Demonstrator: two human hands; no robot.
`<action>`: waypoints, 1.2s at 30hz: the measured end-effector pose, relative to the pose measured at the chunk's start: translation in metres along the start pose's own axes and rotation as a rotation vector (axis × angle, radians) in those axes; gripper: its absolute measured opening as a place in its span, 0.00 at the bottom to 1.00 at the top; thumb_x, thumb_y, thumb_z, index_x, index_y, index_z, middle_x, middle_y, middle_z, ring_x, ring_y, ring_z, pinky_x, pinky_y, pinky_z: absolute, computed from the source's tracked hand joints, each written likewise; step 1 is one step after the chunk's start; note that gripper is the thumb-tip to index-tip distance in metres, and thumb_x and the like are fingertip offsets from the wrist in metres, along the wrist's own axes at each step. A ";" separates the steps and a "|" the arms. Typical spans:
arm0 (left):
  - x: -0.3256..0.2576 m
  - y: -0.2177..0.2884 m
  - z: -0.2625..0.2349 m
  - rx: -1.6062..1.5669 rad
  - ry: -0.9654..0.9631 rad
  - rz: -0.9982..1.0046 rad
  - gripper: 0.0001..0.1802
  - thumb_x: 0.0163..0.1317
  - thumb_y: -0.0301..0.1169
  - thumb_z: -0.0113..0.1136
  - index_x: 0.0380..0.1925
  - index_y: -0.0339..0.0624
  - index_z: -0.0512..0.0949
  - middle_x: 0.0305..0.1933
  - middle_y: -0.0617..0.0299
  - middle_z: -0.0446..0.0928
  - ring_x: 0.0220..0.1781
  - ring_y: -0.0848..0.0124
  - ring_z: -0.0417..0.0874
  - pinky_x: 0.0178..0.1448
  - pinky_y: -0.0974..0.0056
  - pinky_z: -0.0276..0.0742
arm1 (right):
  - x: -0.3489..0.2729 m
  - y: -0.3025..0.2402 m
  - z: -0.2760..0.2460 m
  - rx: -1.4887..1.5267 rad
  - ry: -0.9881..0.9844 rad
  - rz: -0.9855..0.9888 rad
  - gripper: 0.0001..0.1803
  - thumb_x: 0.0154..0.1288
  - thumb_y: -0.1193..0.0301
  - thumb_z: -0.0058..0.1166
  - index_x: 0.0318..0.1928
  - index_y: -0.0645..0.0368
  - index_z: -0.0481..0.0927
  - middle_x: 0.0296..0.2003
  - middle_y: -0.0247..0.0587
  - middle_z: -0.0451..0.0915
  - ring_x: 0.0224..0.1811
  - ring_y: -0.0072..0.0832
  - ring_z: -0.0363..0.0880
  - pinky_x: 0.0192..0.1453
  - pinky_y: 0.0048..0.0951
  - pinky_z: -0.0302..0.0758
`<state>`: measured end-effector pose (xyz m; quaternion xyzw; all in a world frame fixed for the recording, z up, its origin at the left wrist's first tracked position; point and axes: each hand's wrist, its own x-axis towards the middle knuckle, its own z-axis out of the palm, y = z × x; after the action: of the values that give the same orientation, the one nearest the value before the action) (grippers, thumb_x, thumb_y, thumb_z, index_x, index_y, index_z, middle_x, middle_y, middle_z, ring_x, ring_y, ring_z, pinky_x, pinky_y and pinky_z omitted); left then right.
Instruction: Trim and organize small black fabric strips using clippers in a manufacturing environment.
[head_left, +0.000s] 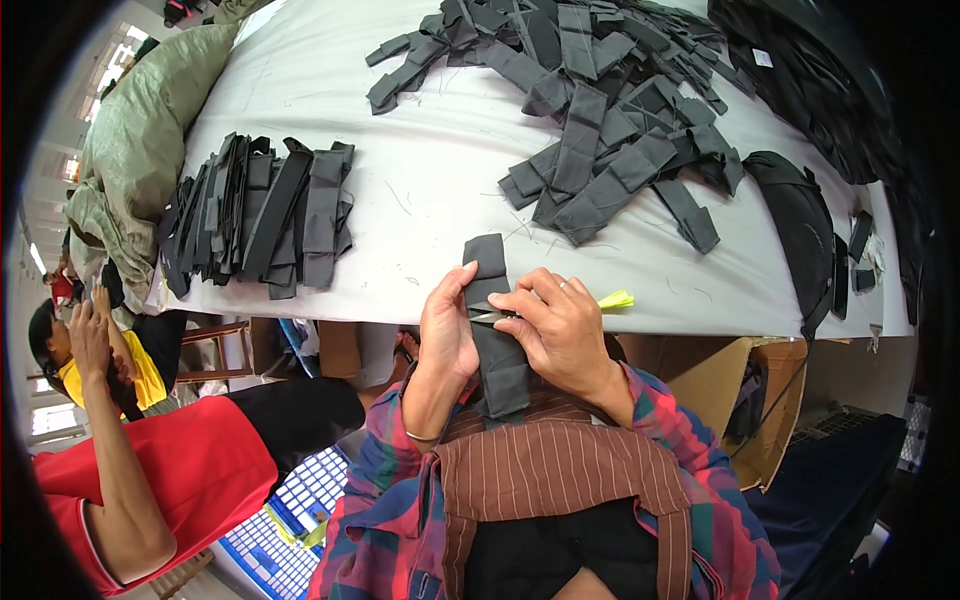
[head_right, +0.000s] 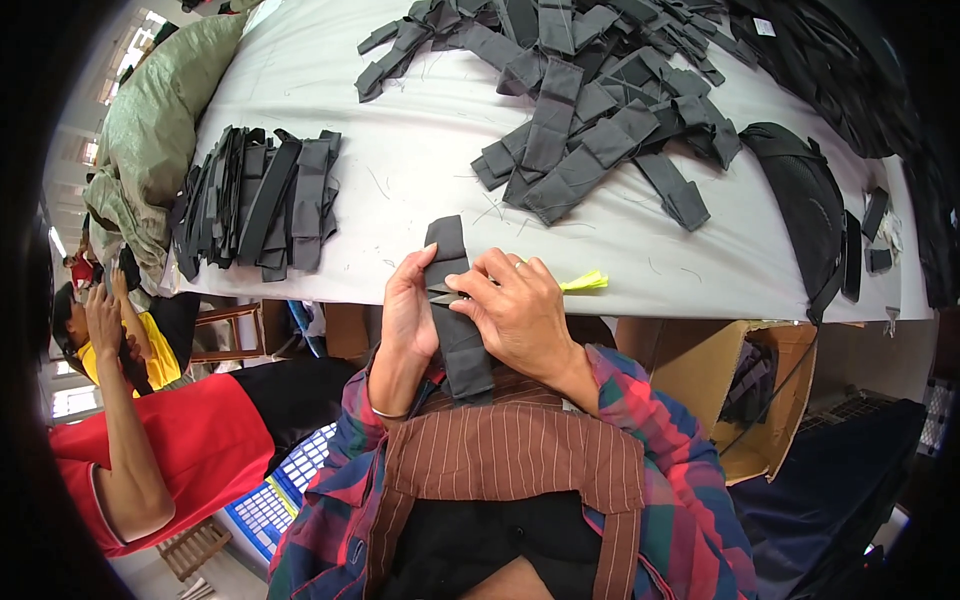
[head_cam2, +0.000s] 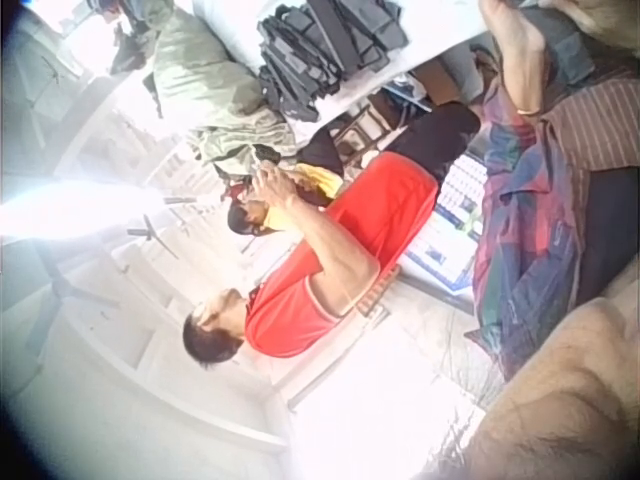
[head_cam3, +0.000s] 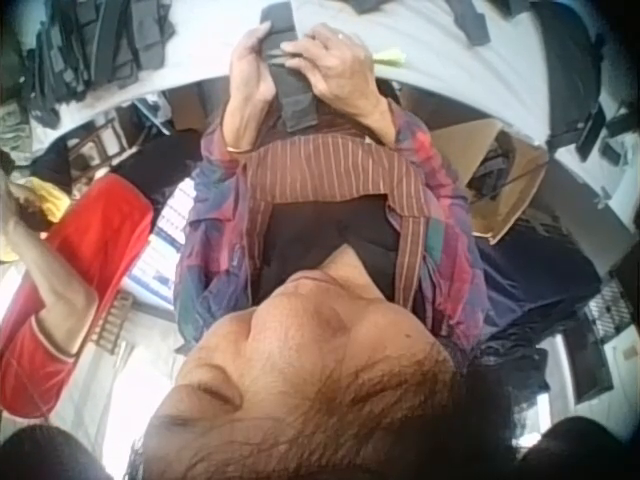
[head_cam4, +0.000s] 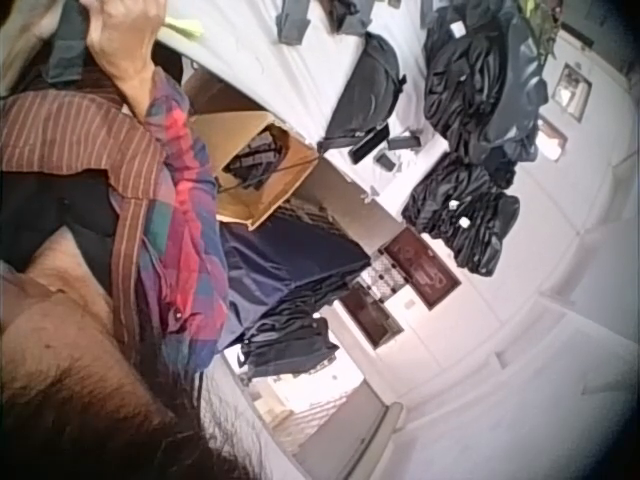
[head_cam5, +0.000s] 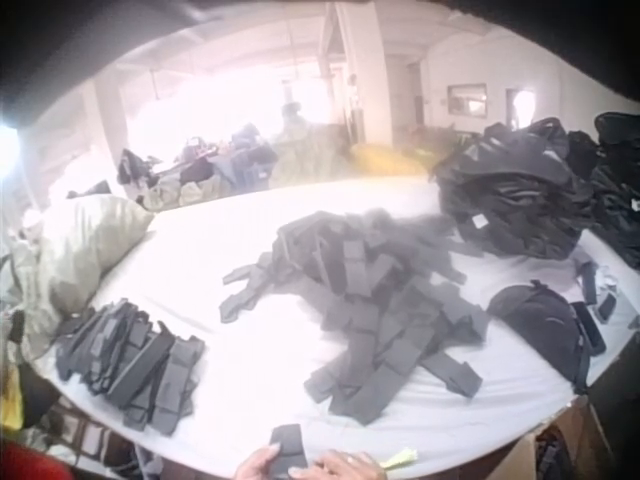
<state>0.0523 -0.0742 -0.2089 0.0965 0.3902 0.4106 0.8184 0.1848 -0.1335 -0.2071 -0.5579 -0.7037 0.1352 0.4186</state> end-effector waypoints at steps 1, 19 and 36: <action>0.001 -0.001 -0.001 -0.005 -0.004 0.003 0.04 0.64 0.31 0.52 0.32 0.45 0.73 0.34 0.61 0.78 0.35 0.70 0.80 0.41 0.63 0.80 | 0.000 0.000 0.002 -0.009 0.015 0.001 0.12 0.51 0.68 0.62 0.38 0.51 0.80 0.31 0.33 0.71 0.32 0.30 0.73 0.33 0.32 0.62; -0.016 -0.014 -0.017 0.208 -0.470 -0.133 0.26 0.71 0.43 0.43 0.62 0.38 0.59 0.53 0.55 0.73 0.52 0.68 0.77 0.53 0.62 0.78 | 0.016 0.022 -0.013 0.867 -0.006 0.677 0.09 0.55 0.75 0.64 0.35 0.64 0.78 0.31 0.30 0.70 0.33 0.16 0.72 0.38 0.17 0.68; -0.035 0.053 0.031 1.378 -0.638 0.687 0.32 0.36 0.12 0.57 0.49 0.40 0.77 0.44 0.57 0.71 0.49 0.64 0.74 0.54 0.67 0.69 | 0.002 0.023 -0.029 1.304 -0.158 0.523 0.09 0.62 0.68 0.58 0.32 0.59 0.74 0.39 0.32 0.76 0.26 0.10 0.63 0.29 0.14 0.60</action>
<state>0.0306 -0.0613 -0.1427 0.8011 0.2523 0.2596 0.4766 0.2222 -0.1319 -0.2034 -0.3326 -0.3506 0.6654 0.5689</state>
